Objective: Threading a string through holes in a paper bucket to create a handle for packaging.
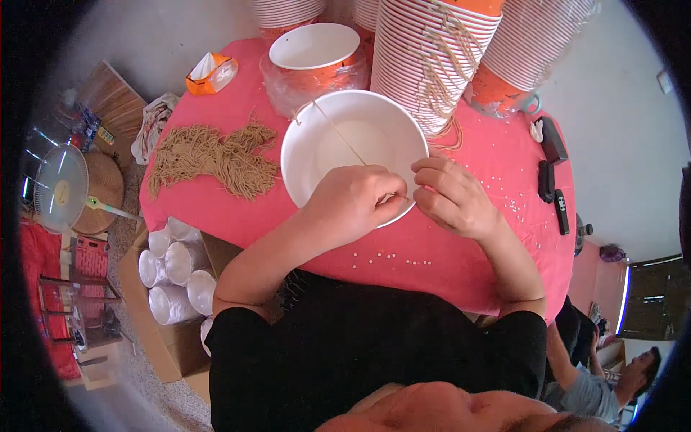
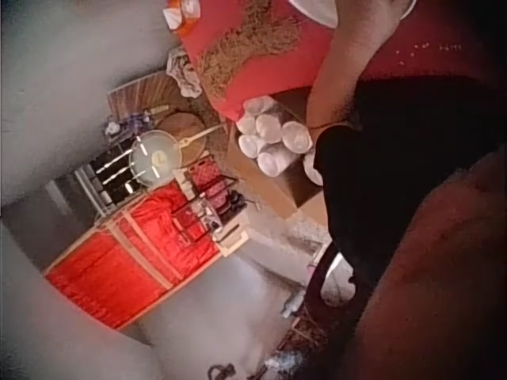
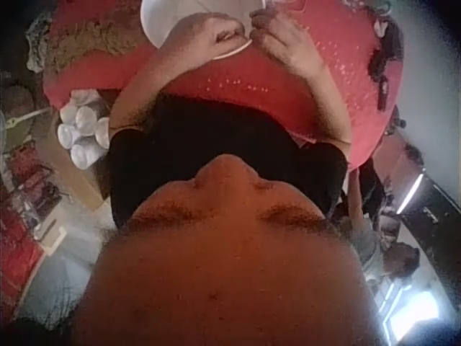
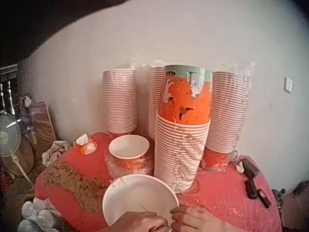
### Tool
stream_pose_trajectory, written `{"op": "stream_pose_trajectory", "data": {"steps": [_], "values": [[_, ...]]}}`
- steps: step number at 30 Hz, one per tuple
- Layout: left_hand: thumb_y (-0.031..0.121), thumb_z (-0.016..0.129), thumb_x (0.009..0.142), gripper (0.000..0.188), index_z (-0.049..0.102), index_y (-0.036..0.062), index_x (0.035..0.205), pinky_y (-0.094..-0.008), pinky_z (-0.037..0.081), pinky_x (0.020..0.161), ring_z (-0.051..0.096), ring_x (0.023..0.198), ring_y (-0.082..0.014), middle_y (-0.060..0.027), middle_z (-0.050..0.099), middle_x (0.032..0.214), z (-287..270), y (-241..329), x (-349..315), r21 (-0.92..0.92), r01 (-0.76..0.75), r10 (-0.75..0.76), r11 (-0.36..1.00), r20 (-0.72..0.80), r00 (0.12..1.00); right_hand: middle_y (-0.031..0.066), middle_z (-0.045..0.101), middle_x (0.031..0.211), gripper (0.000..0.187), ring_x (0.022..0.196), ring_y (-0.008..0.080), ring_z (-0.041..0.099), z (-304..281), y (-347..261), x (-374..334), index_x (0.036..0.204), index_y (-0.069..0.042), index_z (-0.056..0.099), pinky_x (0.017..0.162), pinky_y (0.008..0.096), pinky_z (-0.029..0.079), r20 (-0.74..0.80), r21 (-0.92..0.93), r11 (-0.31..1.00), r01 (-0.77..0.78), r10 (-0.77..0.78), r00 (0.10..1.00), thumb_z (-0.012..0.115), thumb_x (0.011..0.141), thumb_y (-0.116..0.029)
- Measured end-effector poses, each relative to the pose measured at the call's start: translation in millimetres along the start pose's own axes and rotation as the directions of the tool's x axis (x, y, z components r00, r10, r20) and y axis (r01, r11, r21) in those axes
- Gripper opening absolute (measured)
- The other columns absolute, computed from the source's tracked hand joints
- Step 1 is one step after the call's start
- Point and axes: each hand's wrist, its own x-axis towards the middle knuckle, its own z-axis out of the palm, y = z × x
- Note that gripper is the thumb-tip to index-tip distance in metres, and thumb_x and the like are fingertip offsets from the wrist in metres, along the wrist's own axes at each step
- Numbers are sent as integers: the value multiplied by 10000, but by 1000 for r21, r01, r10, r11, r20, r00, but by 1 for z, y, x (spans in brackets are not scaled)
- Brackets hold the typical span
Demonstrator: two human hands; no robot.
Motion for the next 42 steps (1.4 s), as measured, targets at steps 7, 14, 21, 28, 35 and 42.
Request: {"op": "stream_pose_trajectory", "data": {"steps": [7,14,21,28,35,42], "values": [[181,686,822,120,652,67,839,-386,501,596,649,682,-292,-105,641,756,3,-1,-2,8,-1,1,1000,7,1000,147,561,999,286,968,360,619,0,-1,-1,886,9,589,764,439,546,-9,3,1000,7,-7,1000,720,633,-15],[169,683,824,101,653,73,835,-399,503,595,639,673,-296,-95,627,750,2,0,-2,23,-57,58,998,-16,998,151,567,998,250,970,358,618,0,-1,3,870,15,595,769,426,545,10,-10,1000,3,-3,1000,712,652,-22],[167,675,824,131,646,44,856,-396,511,635,632,735,-286,-99,613,795,-5,4,-4,108,-115,114,987,14,993,151,580,1000,236,981,343,618,-4,-3,13,879,18,604,800,410,533,53,13,997,-79,78,996,715,677,-31],[112,677,791,138,616,51,899,-400,505,639,620,738,-289,-99,567,758,-15,2,-5,112,-104,113,988,-76,991,159,589,1023,279,1011,340,612,-7,-2,30,927,14,612,813,416,528,3,117,977,-176,177,984,737,678,18],[14,661,835,129,633,-26,955,-262,476,626,595,735,-118,-74,609,812,-26,-16,-7,-442,9,-111,897,-206,972,151,599,1053,284,1033,321,604,-3,-3,40,968,-8,636,845,408,505,-264,169,965,-199,239,934,705,704,73],[32,647,882,106,647,-5,981,-199,465,617,574,715,-32,9,640,851,-25,-33,-10,-675,121,-285,728,-138,948,104,607,948,241,902,295,599,17,2,40,916,-30,656,760,393,485,-309,154,965,-212,250,917,747,694,-31]]}}
